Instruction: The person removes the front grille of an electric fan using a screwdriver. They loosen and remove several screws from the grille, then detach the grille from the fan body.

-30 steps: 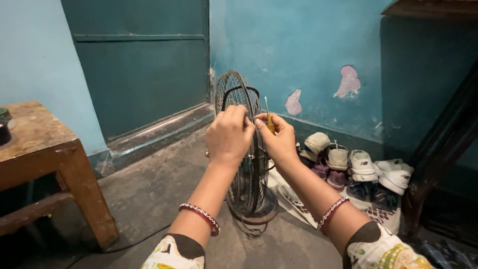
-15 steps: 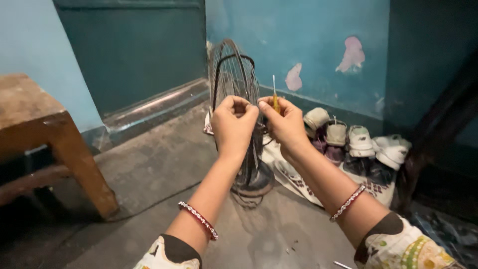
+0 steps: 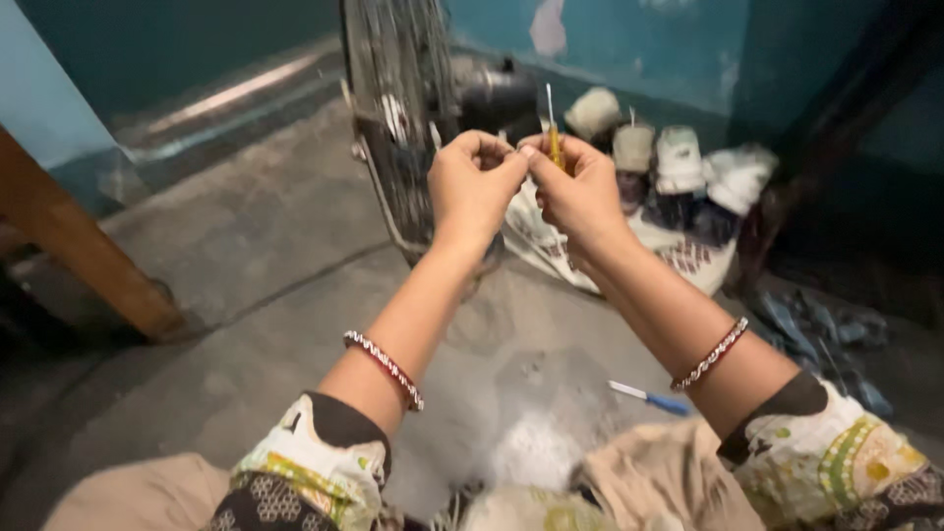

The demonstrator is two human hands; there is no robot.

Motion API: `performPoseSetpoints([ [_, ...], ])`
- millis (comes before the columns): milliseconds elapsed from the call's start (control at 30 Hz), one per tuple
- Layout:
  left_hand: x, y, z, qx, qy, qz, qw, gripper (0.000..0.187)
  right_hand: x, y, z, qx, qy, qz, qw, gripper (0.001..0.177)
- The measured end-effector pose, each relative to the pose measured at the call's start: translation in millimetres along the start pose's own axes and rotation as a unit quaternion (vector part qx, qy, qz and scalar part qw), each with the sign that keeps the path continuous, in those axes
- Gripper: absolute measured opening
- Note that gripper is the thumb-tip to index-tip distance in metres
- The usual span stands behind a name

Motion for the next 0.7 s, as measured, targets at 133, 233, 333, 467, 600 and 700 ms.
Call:
performPoseSetpoints([
  [133, 28, -56, 22, -0.036, -0.043, 0.043, 0.997, 0.017, -29, 31, 26, 0.029, 0.003, 0.046, 0.999, 0.015],
  [233, 52, -105, 46, -0.088, -0.061, 0.117, 0.987, 0.017, -47, 57, 49, 0.016, -0.008, 0.070, 0.997, 0.015],
  [333, 69, -154, 70, -0.153, -0.072, 0.137, 0.976, 0.016, -68, 97, 69, 0.042, -0.011, 0.086, 0.995, 0.015],
  [467, 76, -211, 105, -0.224, -0.042, 0.068, 0.971, 0.017, -90, 149, 100, 0.062, -0.017, 0.105, 0.992, 0.015],
  [600, 79, -261, 136, -0.268, -0.023, 0.002, 0.963, 0.017, -111, 212, 132, 0.135, -0.003, 0.102, 0.986, 0.015],
  [700, 78, -295, 153, -0.294, -0.015, -0.077, 0.953, 0.017, -122, 253, 150, 0.162, -0.002, 0.113, 0.980, 0.016],
])
Point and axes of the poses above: each hand's wrist, its own z-axis away from the middle knuckle, its own x-axis out of the palm, y = z × x, the point moved 10 cm from there along -z, towards the middle knuckle, and after that the axes turned 8 degrees about -x, right-handed, at the moved point
